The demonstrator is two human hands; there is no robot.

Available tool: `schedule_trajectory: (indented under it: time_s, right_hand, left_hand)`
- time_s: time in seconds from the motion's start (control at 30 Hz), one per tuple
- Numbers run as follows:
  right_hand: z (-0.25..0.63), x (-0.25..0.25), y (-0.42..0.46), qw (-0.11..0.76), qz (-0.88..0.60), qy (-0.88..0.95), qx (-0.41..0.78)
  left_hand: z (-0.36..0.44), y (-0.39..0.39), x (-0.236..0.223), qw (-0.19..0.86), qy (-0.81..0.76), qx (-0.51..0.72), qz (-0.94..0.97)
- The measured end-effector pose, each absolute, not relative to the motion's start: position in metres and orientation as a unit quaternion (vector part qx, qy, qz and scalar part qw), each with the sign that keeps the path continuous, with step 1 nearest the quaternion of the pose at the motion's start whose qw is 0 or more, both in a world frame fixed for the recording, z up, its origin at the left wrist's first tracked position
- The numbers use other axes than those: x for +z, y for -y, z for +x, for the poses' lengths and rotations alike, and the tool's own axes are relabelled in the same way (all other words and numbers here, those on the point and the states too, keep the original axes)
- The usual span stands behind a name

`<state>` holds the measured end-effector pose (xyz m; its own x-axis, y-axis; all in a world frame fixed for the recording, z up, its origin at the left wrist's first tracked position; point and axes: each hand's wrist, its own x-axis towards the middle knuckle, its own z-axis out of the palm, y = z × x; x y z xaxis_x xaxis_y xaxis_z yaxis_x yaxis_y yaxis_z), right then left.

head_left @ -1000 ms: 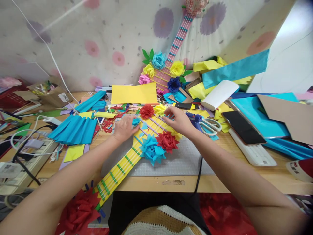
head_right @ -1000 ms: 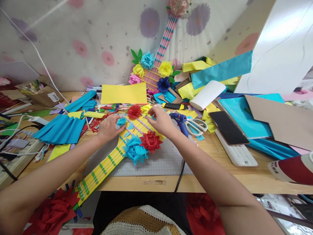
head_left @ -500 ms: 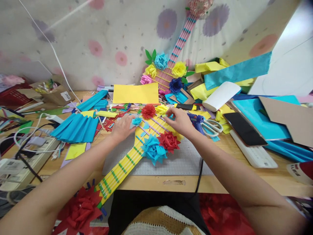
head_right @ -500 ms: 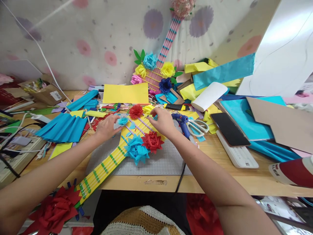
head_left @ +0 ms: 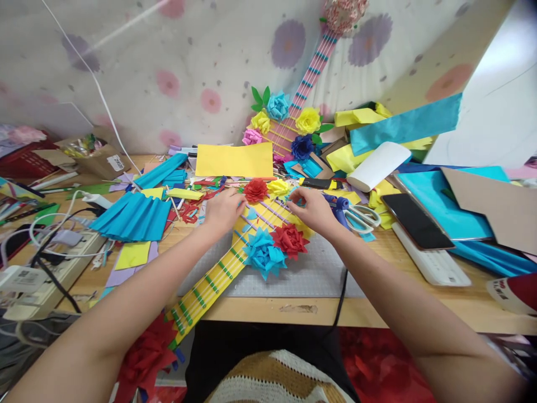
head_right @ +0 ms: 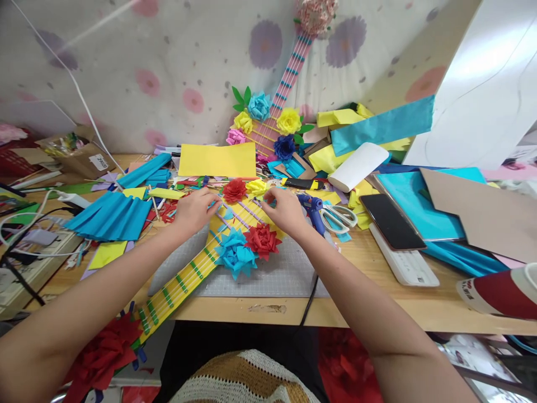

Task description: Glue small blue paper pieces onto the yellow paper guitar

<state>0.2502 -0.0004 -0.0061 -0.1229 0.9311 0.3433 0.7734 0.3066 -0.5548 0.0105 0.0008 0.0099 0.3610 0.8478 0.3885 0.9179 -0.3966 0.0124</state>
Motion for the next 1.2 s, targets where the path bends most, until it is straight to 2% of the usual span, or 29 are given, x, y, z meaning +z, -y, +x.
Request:
schedule_trajectory:
  time_s: [0.2, 0.4, 0.7, 0.9, 1.0, 1.13, 1.2]
  right_hand:
    - [0.268, 0.005, 0.008, 0.356, -0.59, 0.717, 0.107]
    - [0.298, 0.024, 0.02, 0.429, -0.616, 0.656, 0.076]
    - [0.349, 0.014, 0.017, 0.452, -0.688, 0.563, 0.07]
    - [0.373, -0.016, 0.02, 0.434, -0.688, 0.565, 0.14]
    - [0.372, -0.037, 0.02, 0.387, -0.68, 0.599, 0.167]
    - [0.364, -0.058, 0.016, 0.28, -0.712, 0.633, 0.118]
    - [0.361, -0.063, 0.013, 0.253, -0.723, 0.635, 0.097]
  left_hand:
    - [0.037, 0.0, 0.006, 0.086, 0.586, -0.04, -0.805]
    - [0.044, 0.0, 0.004, 0.056, 0.605, -0.039, -0.793]
    - [0.045, -0.002, 0.0, 0.022, 0.632, -0.046, -0.773]
    - [0.04, -0.002, -0.001, 0.027, 0.612, -0.097, -0.785]
    - [0.037, 0.0, 0.005, 0.012, 0.606, -0.149, -0.781]
    - [0.034, 0.003, 0.016, -0.079, 0.62, -0.219, -0.749]
    - [0.033, 0.003, 0.019, -0.149, 0.622, -0.24, -0.73]
